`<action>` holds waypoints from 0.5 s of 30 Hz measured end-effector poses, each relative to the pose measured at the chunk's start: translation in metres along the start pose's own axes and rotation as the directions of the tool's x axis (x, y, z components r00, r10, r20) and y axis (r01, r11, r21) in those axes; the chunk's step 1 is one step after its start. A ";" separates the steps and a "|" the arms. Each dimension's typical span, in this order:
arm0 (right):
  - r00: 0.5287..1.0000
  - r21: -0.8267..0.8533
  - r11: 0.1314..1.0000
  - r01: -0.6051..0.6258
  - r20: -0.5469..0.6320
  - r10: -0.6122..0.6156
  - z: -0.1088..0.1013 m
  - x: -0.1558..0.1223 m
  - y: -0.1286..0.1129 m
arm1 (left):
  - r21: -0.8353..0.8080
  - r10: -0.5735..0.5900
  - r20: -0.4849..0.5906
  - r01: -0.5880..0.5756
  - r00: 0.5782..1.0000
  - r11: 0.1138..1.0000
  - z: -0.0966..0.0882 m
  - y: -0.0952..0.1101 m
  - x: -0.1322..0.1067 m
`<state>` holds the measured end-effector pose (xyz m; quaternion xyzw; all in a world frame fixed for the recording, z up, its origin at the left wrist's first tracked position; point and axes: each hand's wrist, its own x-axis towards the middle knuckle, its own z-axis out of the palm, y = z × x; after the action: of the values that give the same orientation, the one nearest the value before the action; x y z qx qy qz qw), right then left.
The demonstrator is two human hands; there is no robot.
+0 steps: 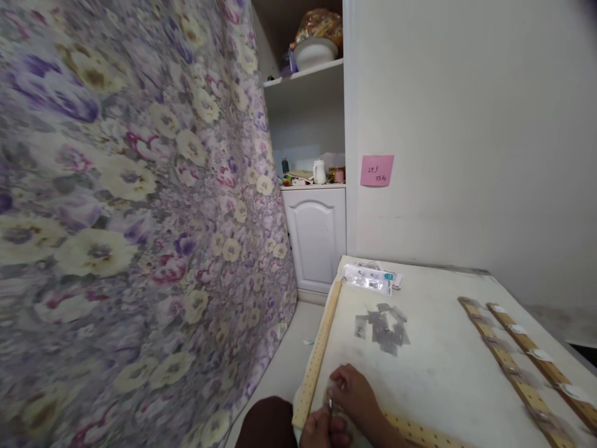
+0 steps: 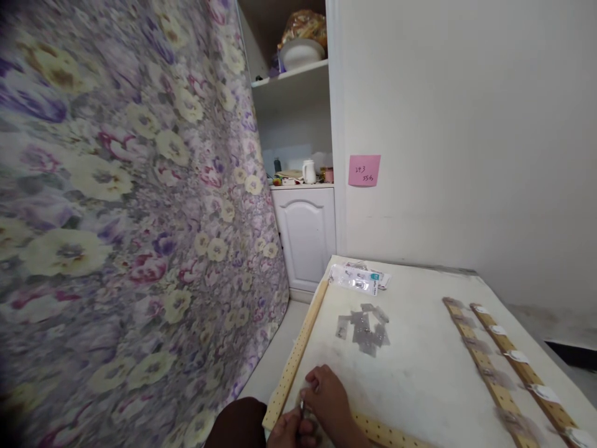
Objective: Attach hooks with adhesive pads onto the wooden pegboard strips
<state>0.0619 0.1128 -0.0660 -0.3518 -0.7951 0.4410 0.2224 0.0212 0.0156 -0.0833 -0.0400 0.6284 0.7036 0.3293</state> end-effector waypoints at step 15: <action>0.996 -0.006 0.997 -0.071 0.052 0.072 -0.001 0.008 0.003 | 0.012 0.012 0.041 -0.013 0.999 1.000 -0.001 0.003 -0.004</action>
<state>0.0586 0.1201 -0.0674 -0.3688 -0.7885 0.4562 0.1849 0.0223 0.0129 -0.0787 -0.0194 0.6259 0.7026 0.3380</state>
